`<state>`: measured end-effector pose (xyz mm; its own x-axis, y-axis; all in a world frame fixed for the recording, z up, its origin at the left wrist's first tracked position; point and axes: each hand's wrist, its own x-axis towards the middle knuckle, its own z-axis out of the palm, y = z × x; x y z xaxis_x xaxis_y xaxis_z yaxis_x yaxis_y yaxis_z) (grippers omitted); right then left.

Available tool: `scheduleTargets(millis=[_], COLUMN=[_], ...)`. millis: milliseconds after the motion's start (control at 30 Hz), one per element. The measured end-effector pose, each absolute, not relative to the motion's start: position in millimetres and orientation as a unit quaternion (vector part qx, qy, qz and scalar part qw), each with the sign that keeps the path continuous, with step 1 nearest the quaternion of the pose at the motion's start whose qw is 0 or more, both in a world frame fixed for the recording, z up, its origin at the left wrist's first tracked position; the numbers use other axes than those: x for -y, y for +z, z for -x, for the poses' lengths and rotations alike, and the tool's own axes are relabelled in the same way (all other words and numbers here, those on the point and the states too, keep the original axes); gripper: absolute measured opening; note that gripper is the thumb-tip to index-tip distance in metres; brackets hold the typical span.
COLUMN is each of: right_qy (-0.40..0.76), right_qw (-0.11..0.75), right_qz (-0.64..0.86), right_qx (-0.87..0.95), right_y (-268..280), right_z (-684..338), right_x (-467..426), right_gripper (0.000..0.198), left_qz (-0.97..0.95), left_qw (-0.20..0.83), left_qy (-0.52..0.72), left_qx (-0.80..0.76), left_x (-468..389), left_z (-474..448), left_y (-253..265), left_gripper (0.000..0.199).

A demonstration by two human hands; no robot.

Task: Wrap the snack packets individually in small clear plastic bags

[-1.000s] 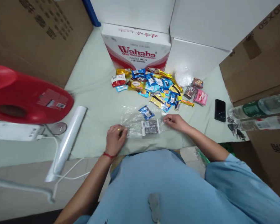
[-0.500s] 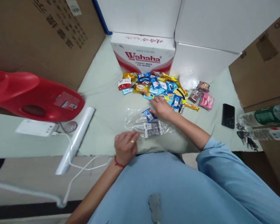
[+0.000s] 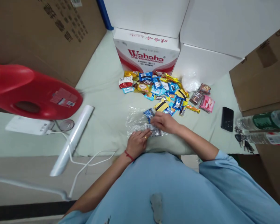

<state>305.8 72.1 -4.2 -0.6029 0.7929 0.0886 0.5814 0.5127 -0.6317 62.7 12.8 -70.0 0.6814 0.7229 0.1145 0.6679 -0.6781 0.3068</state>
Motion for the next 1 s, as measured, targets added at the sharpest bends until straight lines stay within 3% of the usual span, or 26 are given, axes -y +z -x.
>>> scheduleTargets(millis=[133,300,433,567,633,800,1000], right_qy=[0.246,0.103,0.12,0.169,0.172,0.134,0.101], right_qw=[0.133,0.162,0.059,-0.039,-0.027,0.054,0.03], right_qz=[0.417,0.571,0.601,0.559,0.533,0.417,0.322], right_qx=[0.865,0.799,0.788,0.811,0.828,0.897,0.941], right_y=[2,12,6,-5,-5,0,-29], right_z=[-307,-310,-299,-280,-275,-281,-296], right_x=[-47,-93,-132,-144,-141,-101,-24], right_gripper=[0.024,0.034,0.044,0.027,0.02,0.028,0.03], left_qz=[-0.904,-0.908,-0.909,-0.902,-0.9,-0.901,-0.895], left_qw=[0.145,0.132,0.127,0.143,0.147,0.141,0.189], left_qy=[0.123,0.131,0.123,0.129,0.135,0.136,0.181], left_qx=[-0.383,-0.375,-0.379,-0.385,-0.387,-0.388,-0.36], left_x=[-15,-16,-14,-11,-9,-10,-14], left_z=[-62,-62,-64,-64,-64,-64,-53], left_y=[-73,-75,-74,-73,-73,-73,-75], left_gripper=[0.052,0.051,0.051,0.052,0.053,0.049,0.043])
